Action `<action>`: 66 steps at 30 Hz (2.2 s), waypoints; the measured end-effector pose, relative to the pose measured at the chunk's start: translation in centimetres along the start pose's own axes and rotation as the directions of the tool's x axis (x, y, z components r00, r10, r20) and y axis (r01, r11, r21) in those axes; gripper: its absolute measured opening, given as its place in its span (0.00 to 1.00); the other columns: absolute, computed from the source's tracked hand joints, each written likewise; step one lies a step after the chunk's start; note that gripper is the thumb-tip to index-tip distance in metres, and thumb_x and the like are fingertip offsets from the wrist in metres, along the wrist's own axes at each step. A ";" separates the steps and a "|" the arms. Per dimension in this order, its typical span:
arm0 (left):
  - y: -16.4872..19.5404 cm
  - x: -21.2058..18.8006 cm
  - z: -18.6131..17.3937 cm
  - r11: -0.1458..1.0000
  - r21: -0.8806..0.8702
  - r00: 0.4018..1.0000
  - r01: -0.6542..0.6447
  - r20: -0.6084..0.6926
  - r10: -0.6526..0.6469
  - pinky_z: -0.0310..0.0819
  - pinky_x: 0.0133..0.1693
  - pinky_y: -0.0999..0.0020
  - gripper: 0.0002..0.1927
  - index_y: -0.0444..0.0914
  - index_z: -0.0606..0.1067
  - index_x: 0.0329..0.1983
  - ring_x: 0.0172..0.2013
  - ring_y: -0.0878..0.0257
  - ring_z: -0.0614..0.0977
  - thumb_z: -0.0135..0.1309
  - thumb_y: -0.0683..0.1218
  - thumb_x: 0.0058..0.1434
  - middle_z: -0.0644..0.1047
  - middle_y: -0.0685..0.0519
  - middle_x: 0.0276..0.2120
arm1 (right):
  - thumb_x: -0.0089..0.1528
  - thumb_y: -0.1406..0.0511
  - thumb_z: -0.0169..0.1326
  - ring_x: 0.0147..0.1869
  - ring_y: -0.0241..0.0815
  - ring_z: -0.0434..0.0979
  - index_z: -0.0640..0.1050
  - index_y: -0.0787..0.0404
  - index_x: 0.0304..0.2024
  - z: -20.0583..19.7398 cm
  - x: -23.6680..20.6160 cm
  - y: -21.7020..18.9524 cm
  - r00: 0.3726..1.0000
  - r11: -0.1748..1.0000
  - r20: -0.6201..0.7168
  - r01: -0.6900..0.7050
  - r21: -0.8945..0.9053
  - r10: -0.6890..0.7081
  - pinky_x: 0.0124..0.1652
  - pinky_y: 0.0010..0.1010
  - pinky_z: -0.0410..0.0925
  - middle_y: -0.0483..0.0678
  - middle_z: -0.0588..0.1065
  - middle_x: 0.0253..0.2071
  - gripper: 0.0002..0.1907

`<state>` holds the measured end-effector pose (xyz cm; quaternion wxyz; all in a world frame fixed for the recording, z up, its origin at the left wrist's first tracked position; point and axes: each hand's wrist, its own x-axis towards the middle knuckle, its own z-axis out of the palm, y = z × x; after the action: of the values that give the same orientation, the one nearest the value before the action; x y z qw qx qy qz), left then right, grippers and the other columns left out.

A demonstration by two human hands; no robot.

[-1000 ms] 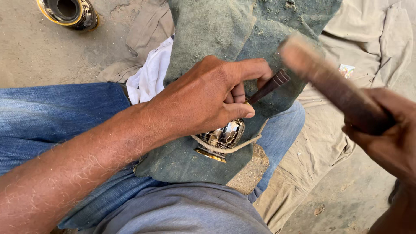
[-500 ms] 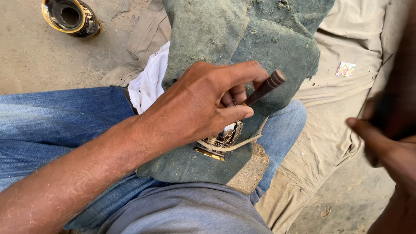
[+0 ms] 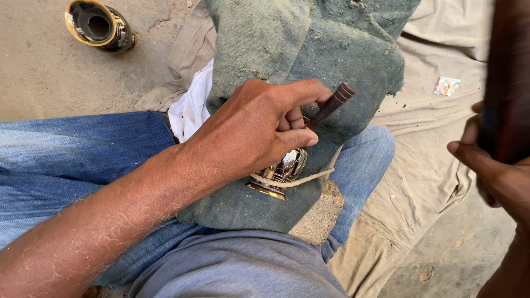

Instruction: The person holds a small silver metal vessel on a cushioned lap and repeatedly strikes a dark cylindrical tool against it with a wooden mallet. The person occasionally rotates the vessel to work different areas. The task continues without a visible final state.

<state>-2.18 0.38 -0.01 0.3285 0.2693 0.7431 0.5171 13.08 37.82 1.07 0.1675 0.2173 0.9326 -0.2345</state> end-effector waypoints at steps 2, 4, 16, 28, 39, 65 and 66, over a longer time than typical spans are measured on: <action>0.0 0.3 0.0 1.000 0.001 1.000 0.000 0.001 0.000 0.78 0.24 0.67 0.22 0.43 0.77 0.56 0.22 0.67 0.84 0.66 0.44 0.58 0.81 0.55 0.21 | 0.67 0.72 0.62 0.34 0.40 0.76 0.68 0.65 0.57 -0.3 0.1 0.0 1.000 0.990 -0.026 0.004 0.138 0.000 0.36 0.30 0.72 0.51 0.74 0.34 0.20; 0.0 0.4 0.0 1.000 0.011 1.000 -0.016 -0.003 0.016 0.78 0.24 0.67 0.23 0.42 0.77 0.56 0.22 0.66 0.84 0.67 0.45 0.57 0.81 0.54 0.22 | 0.67 0.71 0.61 0.35 0.37 0.76 0.66 0.63 0.63 -0.7 0.2 0.2 0.999 0.962 -0.036 0.021 0.272 -0.012 0.37 0.28 0.72 0.49 0.73 0.36 0.25; -0.7 0.1 -0.2 0.996 0.004 0.996 -0.093 -0.006 0.093 0.79 0.25 0.69 0.19 0.41 0.77 0.53 0.24 0.67 0.85 0.66 0.43 0.58 0.80 0.55 0.22 | 0.61 0.63 0.63 0.35 0.48 0.80 0.76 0.72 0.46 -0.2 0.6 -1.1 0.993 0.982 0.109 -0.029 -0.189 0.050 0.37 0.35 0.72 0.54 0.75 0.33 0.18; -0.6 0.0 0.2 0.991 0.038 0.991 -0.132 -0.007 0.132 0.80 0.25 0.71 0.20 0.41 0.77 0.53 0.24 0.68 0.84 0.66 0.41 0.57 0.79 0.55 0.22 | 0.66 0.62 0.61 0.37 0.34 0.76 0.70 0.61 0.36 -0.6 -0.4 -2.0 0.993 0.939 -0.060 0.114 0.326 -0.100 0.43 0.22 0.71 0.44 0.70 0.34 0.13; -0.1 0.2 0.0 0.995 0.032 0.995 -0.099 0.007 0.099 0.78 0.25 0.68 0.18 0.39 0.77 0.50 0.23 0.67 0.83 0.67 0.41 0.56 0.79 0.55 0.21 | 0.74 0.66 0.58 0.25 0.44 0.70 0.70 0.63 0.34 0.0 0.4 4.7 0.993 0.982 0.013 -0.118 0.149 0.117 0.28 0.33 0.66 0.50 0.70 0.25 0.15; -0.3 -0.8 0.2 0.988 0.006 0.987 -0.152 -0.055 0.152 0.77 0.25 0.70 0.19 0.39 0.77 0.51 0.24 0.68 0.83 0.67 0.41 0.57 0.78 0.55 0.23 | 0.64 0.64 0.60 0.30 0.40 0.78 0.78 0.61 0.41 -0.1 0.4 4.7 0.945 0.958 0.183 -0.249 -0.141 0.273 0.32 0.40 0.73 0.51 0.77 0.29 0.08; -0.4 -1.0 0.3 0.986 0.013 0.983 -0.168 -0.072 0.169 0.77 0.25 0.70 0.19 0.39 0.76 0.50 0.24 0.68 0.82 0.67 0.41 0.57 0.78 0.55 0.23 | 0.64 0.63 0.61 0.28 0.44 0.79 0.78 0.61 0.41 -0.1 0.5 4.9 0.943 0.935 0.142 -0.262 -0.239 0.301 0.33 0.41 0.73 0.53 0.77 0.28 0.09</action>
<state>-1.39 -0.28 -0.22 0.2554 0.3134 0.7308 0.5500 14.96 41.93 -0.82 0.3042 0.3078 0.8931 -0.1231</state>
